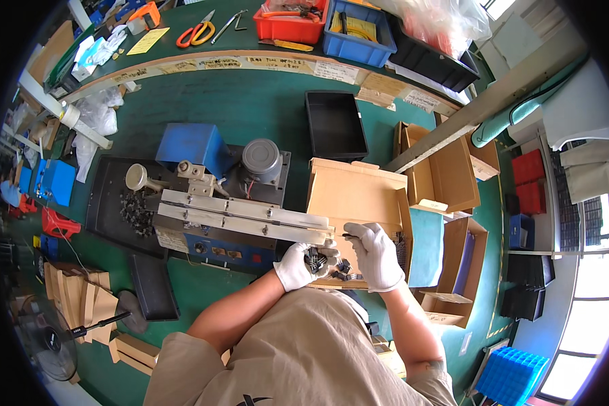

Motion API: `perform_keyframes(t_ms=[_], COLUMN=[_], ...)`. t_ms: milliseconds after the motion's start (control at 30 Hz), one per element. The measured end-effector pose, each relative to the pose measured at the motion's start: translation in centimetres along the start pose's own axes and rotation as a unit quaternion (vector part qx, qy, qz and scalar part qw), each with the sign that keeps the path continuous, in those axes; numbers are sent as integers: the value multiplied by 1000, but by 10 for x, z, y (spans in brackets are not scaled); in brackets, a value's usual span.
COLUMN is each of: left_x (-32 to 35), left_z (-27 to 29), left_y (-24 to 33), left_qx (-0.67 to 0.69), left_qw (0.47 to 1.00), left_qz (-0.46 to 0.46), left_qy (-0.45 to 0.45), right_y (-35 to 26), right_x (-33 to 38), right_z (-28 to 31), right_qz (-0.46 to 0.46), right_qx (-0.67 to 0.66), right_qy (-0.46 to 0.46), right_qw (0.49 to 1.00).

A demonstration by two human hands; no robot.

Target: The person assembles small mechanical parts by hand at a workbench. They repeatedly pick up components, align them, and insert them into a jig-like fixture, then place the assembled units into a cardboard box.

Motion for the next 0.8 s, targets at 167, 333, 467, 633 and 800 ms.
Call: perform_keyframes(t_ms=[167, 333, 467, 633, 800], left_x=[0, 3, 2, 2, 22], left_z=[3, 5, 8, 25, 25], left_y=[-1, -2, 1, 11, 21], left_qx=[-13, -2, 17, 47, -5], left_qw=[1000, 1000, 1000, 996, 997], left_qz=[-3, 1, -18, -36, -83], left_qy=[10, 15, -1, -63, -4], right_y=[-6, -11, -27, -39, -13], right_x=[-10, -14, -17, -27, -21], right_z=[-7, -6, -15, -21, -11], right_qz=[38, 49, 40, 84, 73], right_qx=[28, 40, 71, 66, 1], right_qy=[-29, -41, -89, -80, 37], right_qw=[998, 997, 993, 991, 997])
Point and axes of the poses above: each hand's wrist, its own x-axis away from the middle knuckle, its own z-axis out of the back of the hand, y = z × x, the point moved 5 cm from there along -x, towards the middle knuckle, and after that the axes turned 12 degrees about -z, right-handed, at the moved point
